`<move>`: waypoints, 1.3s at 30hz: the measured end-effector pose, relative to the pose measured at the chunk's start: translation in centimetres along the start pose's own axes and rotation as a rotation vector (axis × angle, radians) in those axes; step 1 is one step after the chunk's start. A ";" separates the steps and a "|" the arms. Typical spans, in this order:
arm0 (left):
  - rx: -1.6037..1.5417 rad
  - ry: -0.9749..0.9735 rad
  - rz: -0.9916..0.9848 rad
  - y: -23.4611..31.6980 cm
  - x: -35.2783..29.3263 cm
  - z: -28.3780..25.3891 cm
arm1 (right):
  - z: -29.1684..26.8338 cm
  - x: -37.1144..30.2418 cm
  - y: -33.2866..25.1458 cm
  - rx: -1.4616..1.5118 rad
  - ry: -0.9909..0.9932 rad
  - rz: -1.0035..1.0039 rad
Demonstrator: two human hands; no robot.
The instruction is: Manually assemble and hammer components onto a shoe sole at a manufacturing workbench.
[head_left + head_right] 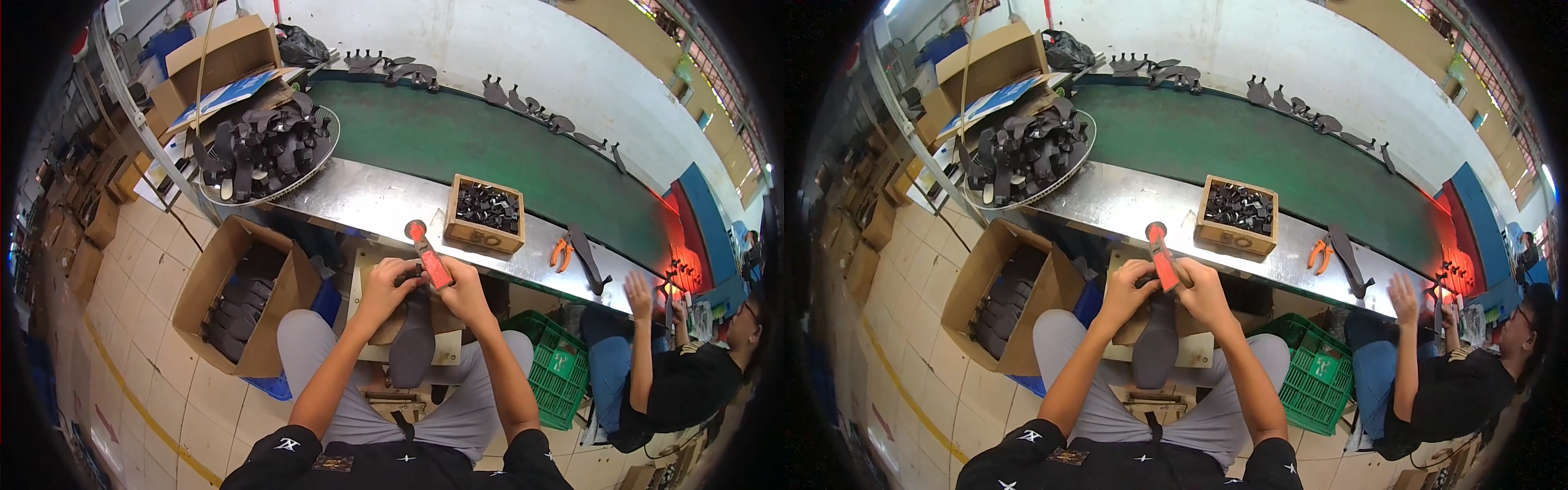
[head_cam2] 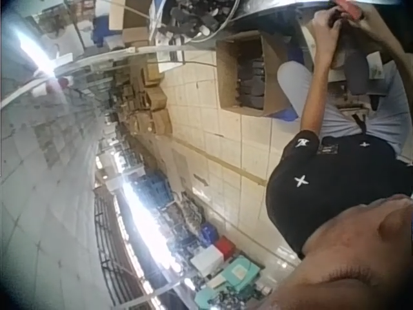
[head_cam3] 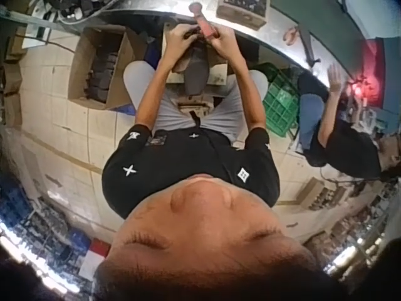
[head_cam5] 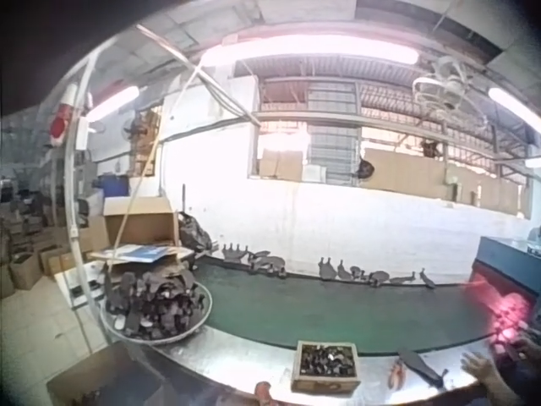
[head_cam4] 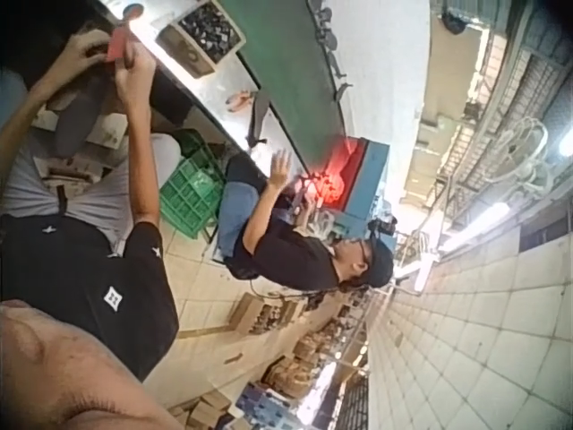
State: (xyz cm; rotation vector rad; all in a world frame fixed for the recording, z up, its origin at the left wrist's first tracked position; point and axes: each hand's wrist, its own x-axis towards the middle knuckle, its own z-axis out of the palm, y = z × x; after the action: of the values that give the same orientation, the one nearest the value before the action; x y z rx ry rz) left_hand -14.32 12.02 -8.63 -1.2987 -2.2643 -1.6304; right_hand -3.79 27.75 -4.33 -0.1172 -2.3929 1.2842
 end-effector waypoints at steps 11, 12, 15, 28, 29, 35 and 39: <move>-0.113 -0.077 -0.107 0.3 0.6 -0.1 | -1.0 0.5 0.3 -0.143 -0.062 -0.210; -0.112 -0.077 -0.108 0.6 0.8 -0.6 | -1.3 0.5 -0.4 -0.181 -0.056 -0.238; -0.163 -0.202 -0.232 0.8 1.5 -1.3 | -2.1 0.1 -3.2 -0.148 -0.034 -0.123; -0.379 -0.232 -0.266 0.4 1.5 -1.2 | -2.0 -6.0 -8.0 -0.126 0.130 -0.042; -0.374 -0.237 -0.261 0.7 1.6 -1.1 | -2.0 -6.1 -8.0 -0.176 0.131 -0.067; -0.362 -0.234 -0.289 0.4 1.2 -1.6 | -1.7 -6.2 -9.4 -0.270 0.086 -0.099; -0.375 -0.219 -0.267 0.4 1.3 -1.1 | -1.8 -5.8 -7.9 -0.308 0.040 -0.075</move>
State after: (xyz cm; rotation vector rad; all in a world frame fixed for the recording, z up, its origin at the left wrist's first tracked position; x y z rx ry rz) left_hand -15.32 11.90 -7.24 -1.3498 -2.4271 -2.1914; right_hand 3.14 23.10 1.03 -0.1396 -2.5185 0.8654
